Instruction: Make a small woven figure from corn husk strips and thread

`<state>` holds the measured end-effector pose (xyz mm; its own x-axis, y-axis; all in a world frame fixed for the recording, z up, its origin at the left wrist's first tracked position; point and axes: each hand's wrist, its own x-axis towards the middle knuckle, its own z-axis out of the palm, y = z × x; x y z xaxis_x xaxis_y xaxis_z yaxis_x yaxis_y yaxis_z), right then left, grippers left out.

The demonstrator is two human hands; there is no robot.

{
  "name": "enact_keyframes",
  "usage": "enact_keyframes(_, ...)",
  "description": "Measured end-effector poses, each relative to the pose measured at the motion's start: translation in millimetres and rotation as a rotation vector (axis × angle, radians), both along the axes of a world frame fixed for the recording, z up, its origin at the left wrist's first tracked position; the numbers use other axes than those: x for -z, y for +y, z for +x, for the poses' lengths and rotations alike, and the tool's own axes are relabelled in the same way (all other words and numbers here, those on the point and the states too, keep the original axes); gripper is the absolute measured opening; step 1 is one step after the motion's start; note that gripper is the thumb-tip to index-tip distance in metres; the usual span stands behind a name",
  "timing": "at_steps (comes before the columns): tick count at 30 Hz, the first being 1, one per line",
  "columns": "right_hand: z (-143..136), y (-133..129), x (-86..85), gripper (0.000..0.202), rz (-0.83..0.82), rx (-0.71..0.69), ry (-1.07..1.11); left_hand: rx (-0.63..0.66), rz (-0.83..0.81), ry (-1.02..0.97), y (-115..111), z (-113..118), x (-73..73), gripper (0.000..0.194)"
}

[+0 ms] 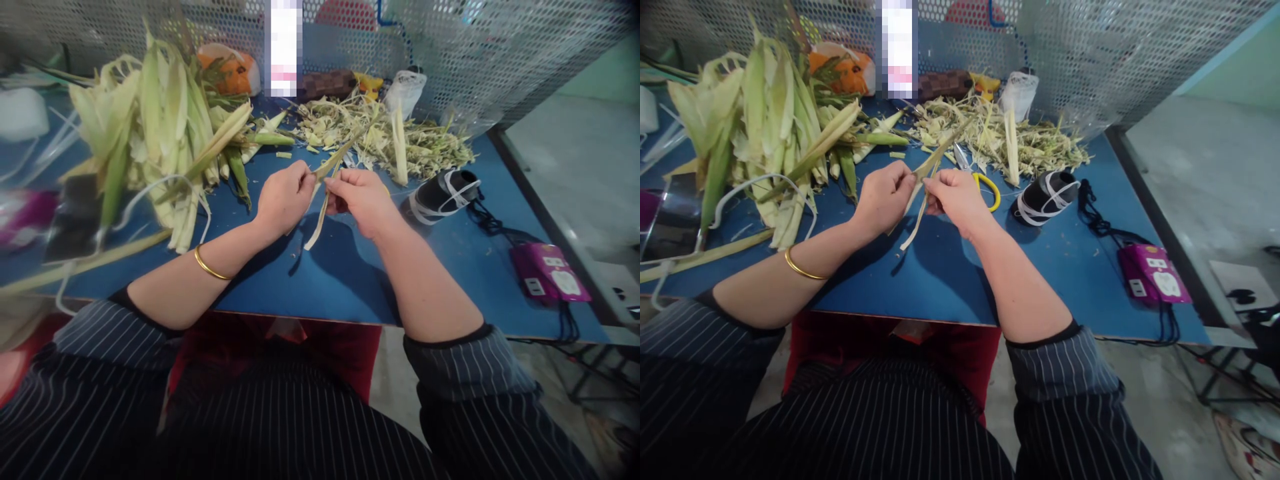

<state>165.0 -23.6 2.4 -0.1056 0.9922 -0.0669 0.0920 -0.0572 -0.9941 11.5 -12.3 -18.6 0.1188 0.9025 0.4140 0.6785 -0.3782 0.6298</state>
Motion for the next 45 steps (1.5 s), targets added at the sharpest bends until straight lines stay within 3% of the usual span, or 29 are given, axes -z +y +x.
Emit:
enact_keyframes(6, -4.7, -2.7, -0.7, 0.034, -0.054, -0.050, -0.031, 0.109, -0.066, -0.126, -0.4, 1.2, 2.7, 0.015)
enact_keyframes(12, -7.2, -6.8, -1.3, 0.034, -0.098, -0.164, -0.052, 0.112, -0.053, -0.138, 0.3, -0.5, 0.6, 0.019)
enact_keyframes(19, -4.3, -3.0, -1.2, 0.027, -0.112, -0.074, 0.103, 0.098, -0.027, -0.124, -0.1, 0.3, -1.1, 0.020)
enact_keyframes(25, -5.0, 1.4, 6.2, 0.040, -0.009, 0.040, 0.065, 0.149, -0.113, -0.208, -5.2, 3.1, -1.8, 0.022)
enact_keyframes(32, -7.2, 2.2, 10.0, 0.043, 0.049, 0.049, 0.000, 0.151, -0.151, -0.215, -4.9, 4.0, 2.5, 0.018)
enact_keyframes(40, -3.2, -1.9, 5.0, 0.040, 0.014, -0.027, 0.123, 0.056, -0.162, -0.311, 5.4, 0.2, 4.8, 0.019)
enact_keyframes(45, -4.3, -2.7, 3.5, 0.039, -0.043, -0.045, 0.137, 0.182, -0.192, -0.415, 5.2, 2.0, 7.5, 0.008)
